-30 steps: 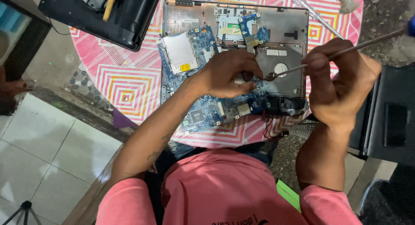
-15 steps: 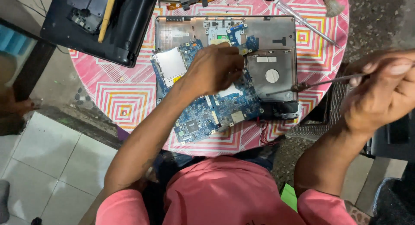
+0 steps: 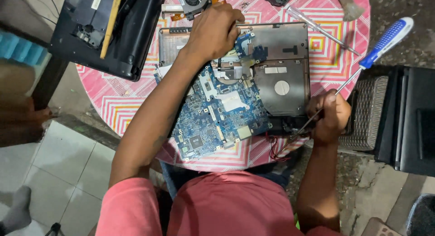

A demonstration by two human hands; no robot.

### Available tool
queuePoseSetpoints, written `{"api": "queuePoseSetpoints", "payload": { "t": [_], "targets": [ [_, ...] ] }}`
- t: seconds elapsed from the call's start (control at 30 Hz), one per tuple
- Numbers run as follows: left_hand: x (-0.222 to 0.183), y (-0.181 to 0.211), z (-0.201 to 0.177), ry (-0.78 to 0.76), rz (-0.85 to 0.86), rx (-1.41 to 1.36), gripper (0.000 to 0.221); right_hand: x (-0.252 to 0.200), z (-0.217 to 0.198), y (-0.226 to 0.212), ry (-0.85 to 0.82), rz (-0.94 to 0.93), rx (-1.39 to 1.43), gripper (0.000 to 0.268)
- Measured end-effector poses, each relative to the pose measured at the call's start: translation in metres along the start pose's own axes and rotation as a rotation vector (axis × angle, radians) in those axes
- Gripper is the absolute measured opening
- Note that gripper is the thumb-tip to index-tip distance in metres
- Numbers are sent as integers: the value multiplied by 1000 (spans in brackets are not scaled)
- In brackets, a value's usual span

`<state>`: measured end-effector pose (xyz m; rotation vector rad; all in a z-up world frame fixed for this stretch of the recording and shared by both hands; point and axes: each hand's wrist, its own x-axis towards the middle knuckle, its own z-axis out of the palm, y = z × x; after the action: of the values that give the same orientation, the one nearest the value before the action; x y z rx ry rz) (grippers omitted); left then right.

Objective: Disassembling a laptop to clean the motherboard with a brush and manage internal components using a screwdriver.

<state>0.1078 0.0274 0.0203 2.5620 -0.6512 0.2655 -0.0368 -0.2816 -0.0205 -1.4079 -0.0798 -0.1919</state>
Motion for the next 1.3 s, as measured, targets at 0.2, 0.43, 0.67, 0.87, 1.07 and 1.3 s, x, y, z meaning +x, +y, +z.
{"api": "queuePoseSetpoints", "payload": {
  "t": [0.2,0.43,0.67,0.87,1.07,1.3],
  "targets": [
    [-103,60,-47,-185,7,-54,36,1,-6,6,-77,6,88,39],
    [-147,68,-18,-5,-21,-1,60,2,-16,18,-85,-87,154,36],
    [-137,72,-21,45,23,-132,34,2,-7,8,-60,-52,125,37],
    [-134,66,-14,-47,69,-60,48,4,-7,9,-56,-78,142,37],
    [-128,67,-11,-20,15,-150,50,4,-9,9,-67,-58,103,37],
    [-128,66,-12,-3,-3,-220,45,4,-11,11,-51,-75,109,37]
  ]
}}
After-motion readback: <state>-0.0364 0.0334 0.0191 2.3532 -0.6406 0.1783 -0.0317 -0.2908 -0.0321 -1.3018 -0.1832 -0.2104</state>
